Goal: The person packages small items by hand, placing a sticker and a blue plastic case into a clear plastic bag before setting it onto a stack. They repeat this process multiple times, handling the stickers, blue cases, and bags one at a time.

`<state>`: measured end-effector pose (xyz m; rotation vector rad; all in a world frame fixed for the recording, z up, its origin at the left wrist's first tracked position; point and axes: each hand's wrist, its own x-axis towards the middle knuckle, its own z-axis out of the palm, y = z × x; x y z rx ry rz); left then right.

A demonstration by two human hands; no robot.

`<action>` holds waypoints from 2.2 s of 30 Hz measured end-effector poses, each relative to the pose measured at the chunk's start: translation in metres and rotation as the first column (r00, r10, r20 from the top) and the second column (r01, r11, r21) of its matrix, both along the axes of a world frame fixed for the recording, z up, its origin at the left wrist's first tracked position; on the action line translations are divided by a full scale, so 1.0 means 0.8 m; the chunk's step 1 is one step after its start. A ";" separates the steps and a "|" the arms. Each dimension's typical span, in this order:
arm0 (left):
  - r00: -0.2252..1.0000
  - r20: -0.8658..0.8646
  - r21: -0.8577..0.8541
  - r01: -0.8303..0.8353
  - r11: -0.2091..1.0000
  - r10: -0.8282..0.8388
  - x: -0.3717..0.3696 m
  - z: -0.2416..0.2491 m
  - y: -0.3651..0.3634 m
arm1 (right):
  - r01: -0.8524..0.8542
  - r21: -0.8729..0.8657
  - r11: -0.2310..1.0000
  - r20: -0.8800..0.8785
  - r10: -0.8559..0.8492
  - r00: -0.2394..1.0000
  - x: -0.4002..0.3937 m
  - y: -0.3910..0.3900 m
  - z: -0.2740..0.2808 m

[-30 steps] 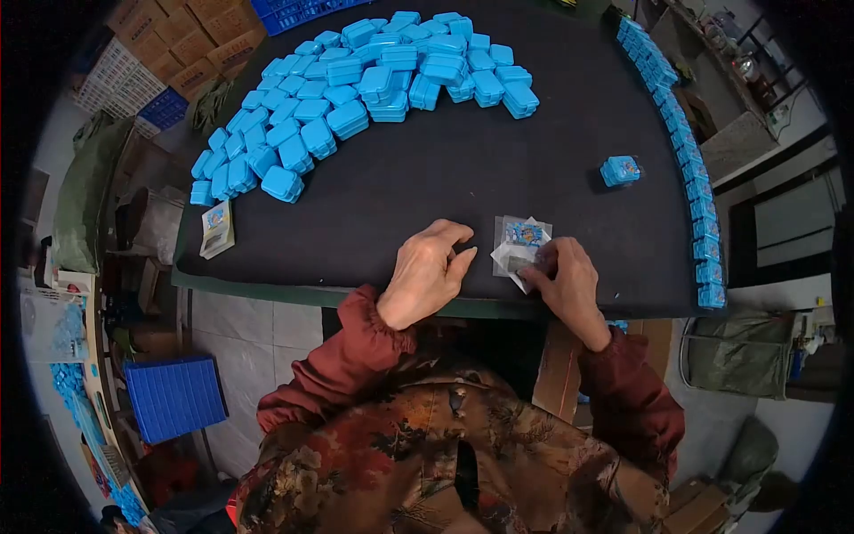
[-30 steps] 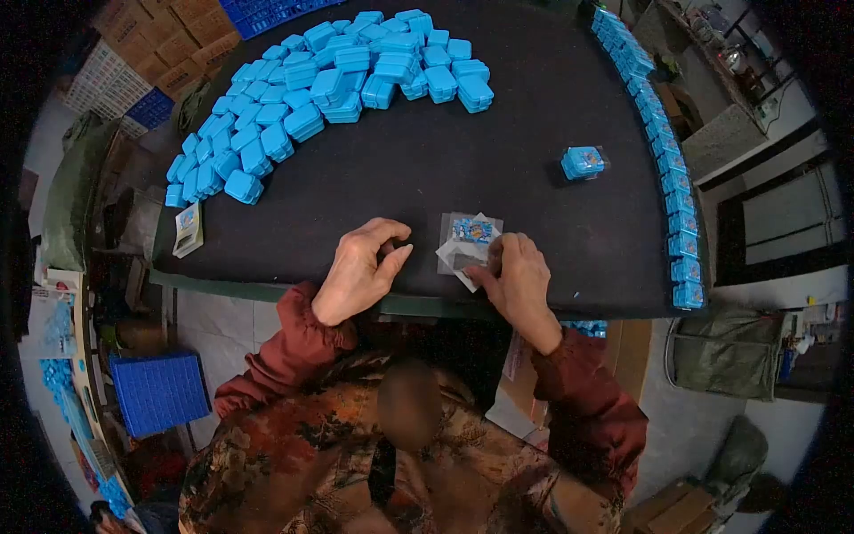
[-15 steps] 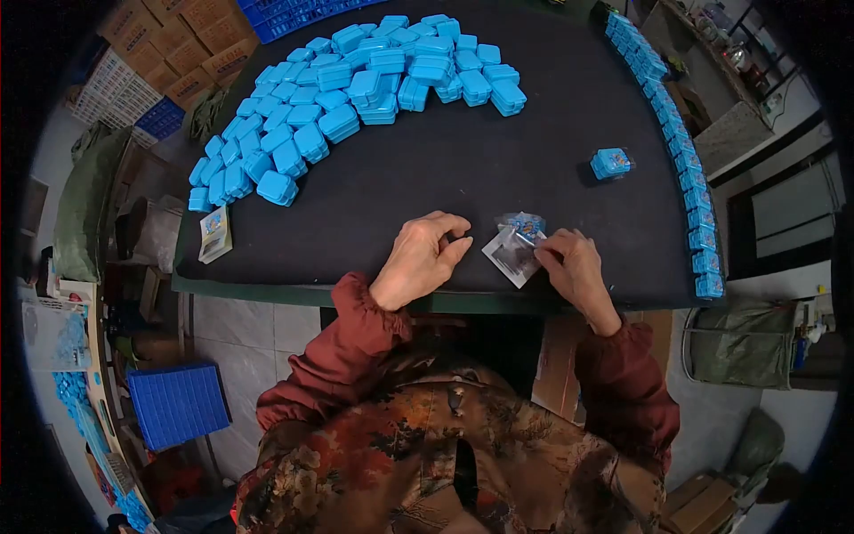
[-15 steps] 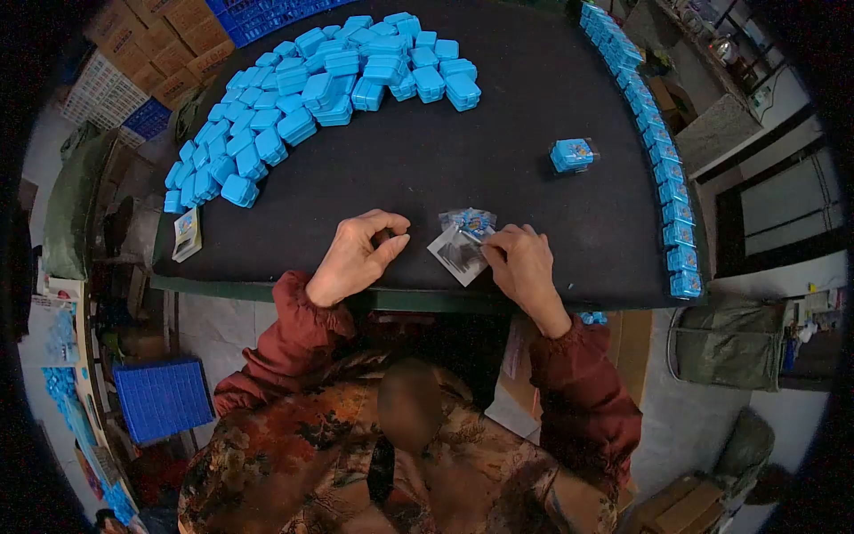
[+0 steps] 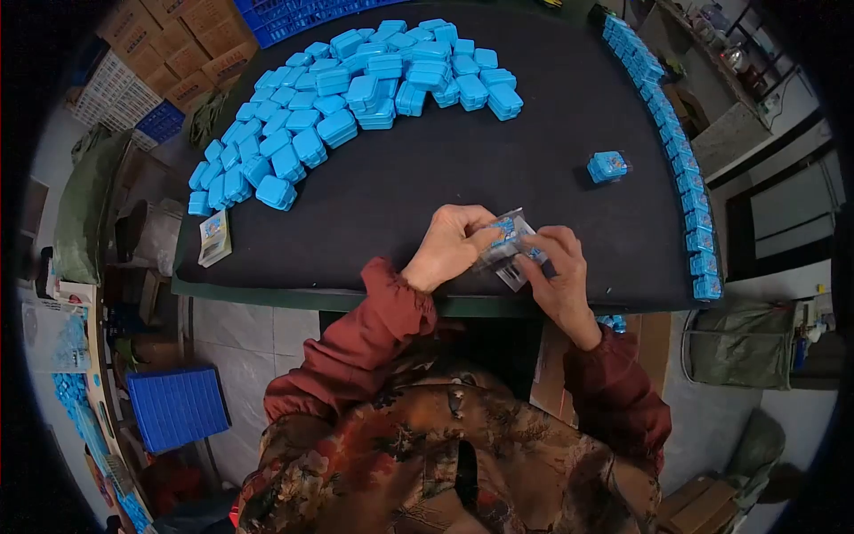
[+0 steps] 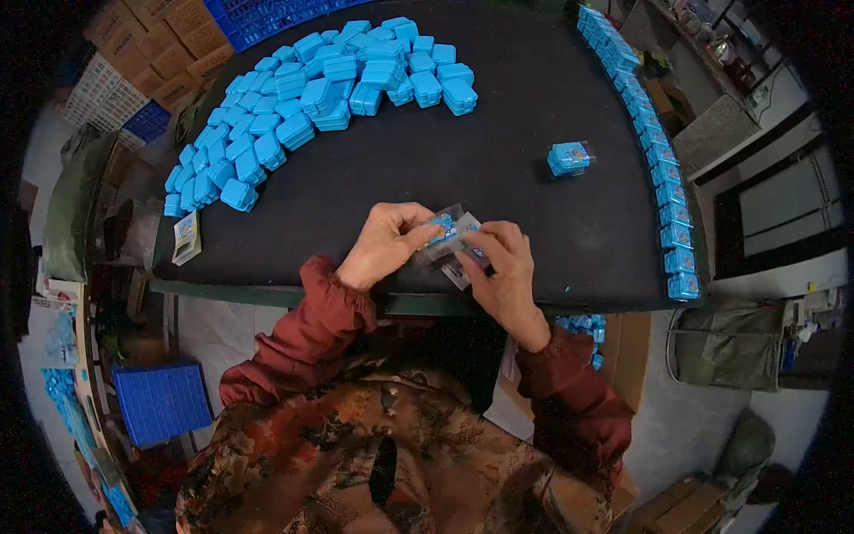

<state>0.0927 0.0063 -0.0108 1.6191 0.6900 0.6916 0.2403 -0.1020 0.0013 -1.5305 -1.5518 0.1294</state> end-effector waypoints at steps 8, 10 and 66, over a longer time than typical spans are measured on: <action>0.983 0.167 -0.218 0.110 0.970 -0.074 0.007 0.001 0.001 | -0.177 -0.351 0.920 -0.556 -0.052 0.830 0.033 0.009 0.000; 0.988 0.131 -0.191 0.105 0.976 -0.081 0.010 -0.004 0.002 | -0.221 -0.275 0.936 -0.614 0.006 0.790 0.034 0.011 -0.007; 0.971 0.014 0.363 -0.226 0.904 0.237 -0.137 0.048 -0.018 | -0.551 -0.126 0.825 -0.907 0.130 0.402 -0.065 0.038 0.046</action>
